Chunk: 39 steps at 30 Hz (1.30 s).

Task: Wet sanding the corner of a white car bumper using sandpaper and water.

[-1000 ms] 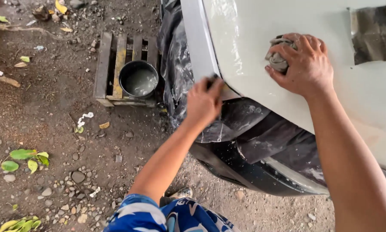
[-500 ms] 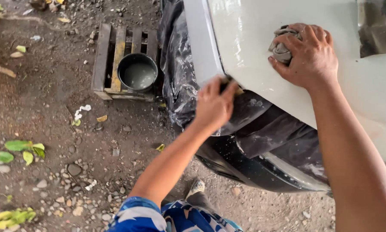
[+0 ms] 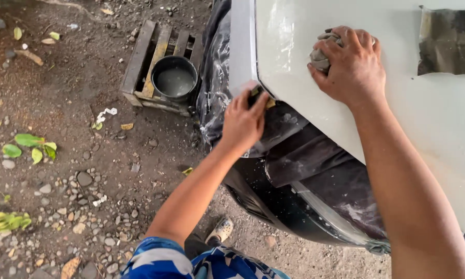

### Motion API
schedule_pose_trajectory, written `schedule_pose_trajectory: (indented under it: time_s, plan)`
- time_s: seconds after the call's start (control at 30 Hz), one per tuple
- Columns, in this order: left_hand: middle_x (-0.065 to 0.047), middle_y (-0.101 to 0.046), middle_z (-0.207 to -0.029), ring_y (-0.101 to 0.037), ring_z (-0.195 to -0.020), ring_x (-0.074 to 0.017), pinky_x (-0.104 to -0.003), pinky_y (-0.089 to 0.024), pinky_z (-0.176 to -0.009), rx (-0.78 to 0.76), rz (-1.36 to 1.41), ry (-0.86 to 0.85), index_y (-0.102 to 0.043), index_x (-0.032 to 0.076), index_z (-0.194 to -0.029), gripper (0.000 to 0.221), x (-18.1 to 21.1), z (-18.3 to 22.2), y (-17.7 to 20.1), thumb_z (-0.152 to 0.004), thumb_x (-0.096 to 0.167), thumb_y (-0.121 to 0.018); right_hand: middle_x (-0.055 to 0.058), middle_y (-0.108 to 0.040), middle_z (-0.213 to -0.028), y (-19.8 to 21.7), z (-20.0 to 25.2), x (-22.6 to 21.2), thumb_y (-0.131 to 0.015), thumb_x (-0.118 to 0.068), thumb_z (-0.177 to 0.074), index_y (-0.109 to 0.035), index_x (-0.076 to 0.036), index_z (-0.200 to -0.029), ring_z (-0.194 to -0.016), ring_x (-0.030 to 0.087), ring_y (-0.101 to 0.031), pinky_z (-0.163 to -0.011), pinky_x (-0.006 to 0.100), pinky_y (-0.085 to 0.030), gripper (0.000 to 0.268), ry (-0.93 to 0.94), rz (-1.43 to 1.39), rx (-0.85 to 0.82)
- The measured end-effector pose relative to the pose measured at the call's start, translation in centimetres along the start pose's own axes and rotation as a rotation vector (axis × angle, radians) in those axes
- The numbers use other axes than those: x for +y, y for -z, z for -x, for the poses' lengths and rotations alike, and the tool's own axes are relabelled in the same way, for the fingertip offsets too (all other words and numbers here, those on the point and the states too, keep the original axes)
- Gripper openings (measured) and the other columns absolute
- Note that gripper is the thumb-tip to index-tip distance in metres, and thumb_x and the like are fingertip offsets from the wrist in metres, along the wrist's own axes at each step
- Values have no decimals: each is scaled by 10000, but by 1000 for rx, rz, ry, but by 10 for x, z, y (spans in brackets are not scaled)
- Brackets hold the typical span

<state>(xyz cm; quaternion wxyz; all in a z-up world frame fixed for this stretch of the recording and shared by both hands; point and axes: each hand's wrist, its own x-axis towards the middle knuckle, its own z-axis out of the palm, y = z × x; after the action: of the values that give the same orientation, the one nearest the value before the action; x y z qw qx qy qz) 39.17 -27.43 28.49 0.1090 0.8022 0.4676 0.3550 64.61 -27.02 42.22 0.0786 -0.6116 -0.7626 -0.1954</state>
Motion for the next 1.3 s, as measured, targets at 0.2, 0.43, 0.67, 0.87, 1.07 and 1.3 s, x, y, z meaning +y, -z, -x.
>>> schedule_pose_trajectory:
  time_s: [0.2,0.43,0.67,0.87,1.07,1.3]
  plan:
    - [-278,-582,-1366,-604,-1211,-429,-500,-519,-1030,104,208,414,-608,163,-1421,452,-15,7,-45,-972,155,-658,83,-586,-1441,0,-3,8,-783,-328,-882,-743,-220,-1273,-1343,357,-504,-1124,485,-405,407,98,-89,-13]
    - [-268,-574,-1345,-620,-1184,-380,-422,-510,-1037,219,393,589,-617,181,-1439,476,-6,6,-57,-977,66,-607,3,-643,-1339,6,-21,5,-809,-254,-808,-718,-274,-1195,-1303,288,-566,-1145,435,-444,398,341,-236,-187]
    - [-233,-601,-1317,-659,-1115,-317,-434,-562,-976,294,545,622,-664,211,-1401,404,-19,11,-78,-1020,92,-599,10,-624,-1404,6,-19,-1,-751,-374,-922,-719,-290,-1249,-1368,282,-532,-1160,455,-415,338,268,-96,-191]
    - [-307,-535,-1383,-545,-1278,-456,-480,-456,-1058,332,287,313,-645,161,-1405,468,20,35,-73,-946,70,-646,-6,-631,-1347,8,-16,-5,-773,-359,-846,-731,-306,-1210,-1324,267,-547,-1167,441,-416,370,232,-157,-205]
    - [-204,-585,-1459,-594,-1364,-318,-404,-443,-1207,413,515,562,-591,161,-1482,479,-3,32,-96,-1033,0,-552,28,-634,-1280,6,-22,-5,-815,-385,-766,-758,-308,-1157,-1235,289,-564,-1061,466,-434,403,264,-59,-137]
    - [-204,-501,-1525,-530,-1389,-379,-394,-452,-1180,447,411,280,-598,136,-1438,488,-14,43,-89,-973,17,-687,7,-638,-1289,10,-11,-7,-793,-336,-848,-750,-286,-1171,-1257,267,-575,-1105,447,-448,329,226,-144,-136]
